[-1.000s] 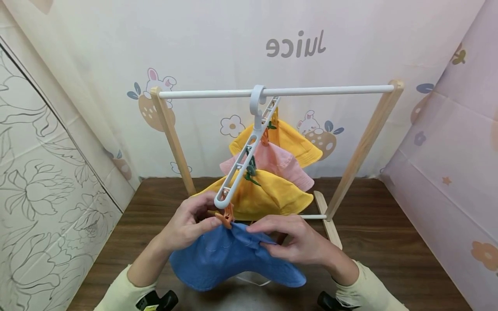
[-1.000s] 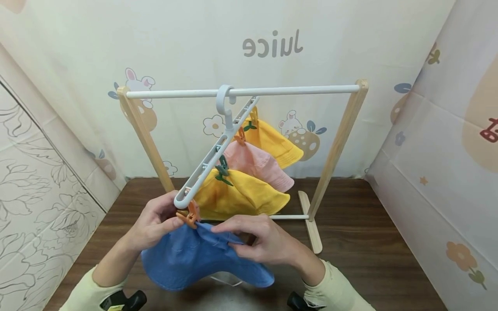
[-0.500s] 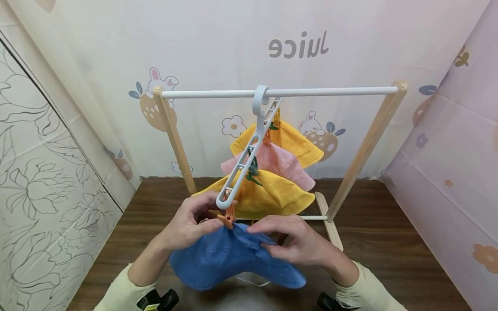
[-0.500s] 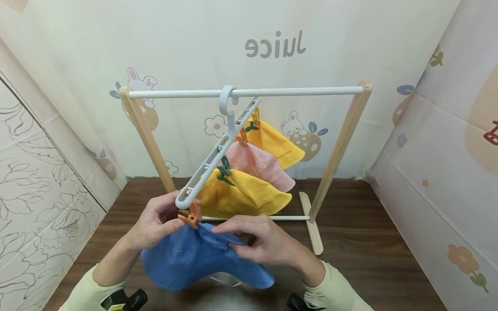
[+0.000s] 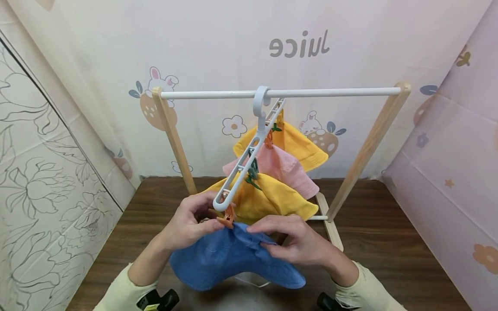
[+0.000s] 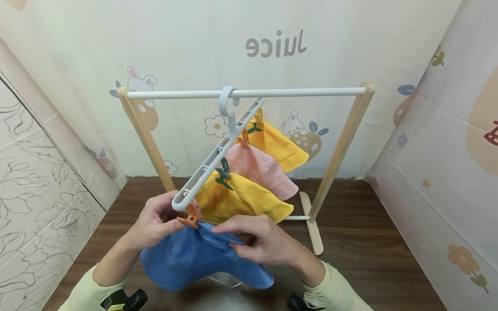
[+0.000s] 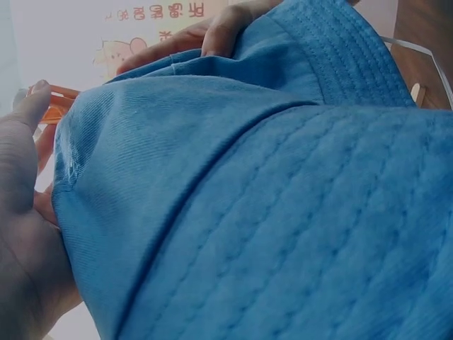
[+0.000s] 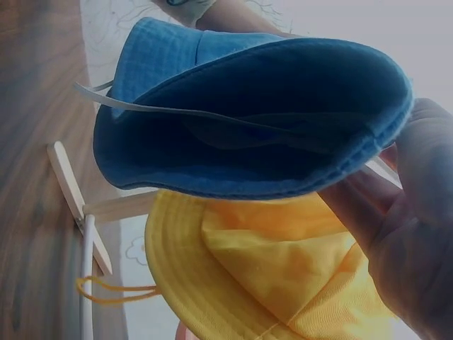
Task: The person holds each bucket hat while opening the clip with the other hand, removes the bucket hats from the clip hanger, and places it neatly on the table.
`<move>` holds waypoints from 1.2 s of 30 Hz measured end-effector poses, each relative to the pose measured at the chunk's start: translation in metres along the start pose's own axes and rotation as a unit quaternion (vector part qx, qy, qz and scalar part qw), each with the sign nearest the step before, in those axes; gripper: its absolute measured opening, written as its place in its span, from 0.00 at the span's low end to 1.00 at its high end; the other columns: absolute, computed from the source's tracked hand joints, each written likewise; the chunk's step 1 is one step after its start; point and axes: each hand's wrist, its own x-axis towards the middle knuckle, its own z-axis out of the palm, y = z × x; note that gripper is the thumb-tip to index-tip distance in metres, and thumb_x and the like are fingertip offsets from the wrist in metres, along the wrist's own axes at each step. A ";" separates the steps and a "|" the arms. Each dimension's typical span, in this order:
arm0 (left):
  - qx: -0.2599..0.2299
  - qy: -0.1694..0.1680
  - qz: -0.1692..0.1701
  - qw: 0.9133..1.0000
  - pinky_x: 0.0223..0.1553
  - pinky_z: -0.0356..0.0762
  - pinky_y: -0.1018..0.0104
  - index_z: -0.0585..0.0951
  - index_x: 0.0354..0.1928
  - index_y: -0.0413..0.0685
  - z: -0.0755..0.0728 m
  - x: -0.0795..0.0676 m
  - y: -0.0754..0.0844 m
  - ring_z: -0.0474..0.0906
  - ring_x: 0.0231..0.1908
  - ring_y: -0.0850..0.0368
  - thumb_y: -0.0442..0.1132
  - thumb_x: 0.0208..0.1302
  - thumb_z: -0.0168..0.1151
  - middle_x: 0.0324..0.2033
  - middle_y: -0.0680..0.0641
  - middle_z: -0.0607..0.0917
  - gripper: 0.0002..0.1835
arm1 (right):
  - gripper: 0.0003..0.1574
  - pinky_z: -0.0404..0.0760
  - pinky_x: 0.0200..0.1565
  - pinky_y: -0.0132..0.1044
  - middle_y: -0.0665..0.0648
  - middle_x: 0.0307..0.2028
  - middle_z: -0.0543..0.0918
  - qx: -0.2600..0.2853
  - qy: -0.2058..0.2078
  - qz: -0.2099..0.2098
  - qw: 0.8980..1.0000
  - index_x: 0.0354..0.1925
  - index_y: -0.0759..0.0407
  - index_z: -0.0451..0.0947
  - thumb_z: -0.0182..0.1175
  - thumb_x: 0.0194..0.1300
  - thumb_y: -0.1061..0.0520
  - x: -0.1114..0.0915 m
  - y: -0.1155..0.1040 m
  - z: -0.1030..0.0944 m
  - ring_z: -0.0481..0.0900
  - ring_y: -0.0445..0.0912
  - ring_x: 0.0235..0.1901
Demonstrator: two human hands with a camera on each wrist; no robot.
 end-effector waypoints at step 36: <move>-0.022 -0.018 0.032 0.999 0.44 0.94 0.66 0.81 0.58 0.33 0.002 0.004 -0.005 0.89 0.40 0.63 0.41 0.84 0.65 0.46 0.47 0.89 0.16 | 0.38 0.92 0.52 0.30 0.68 0.51 0.91 -0.014 0.006 -0.037 0.999 0.68 0.66 0.81 0.69 0.60 0.81 -0.001 0.004 0.001 0.90 0.49 0.48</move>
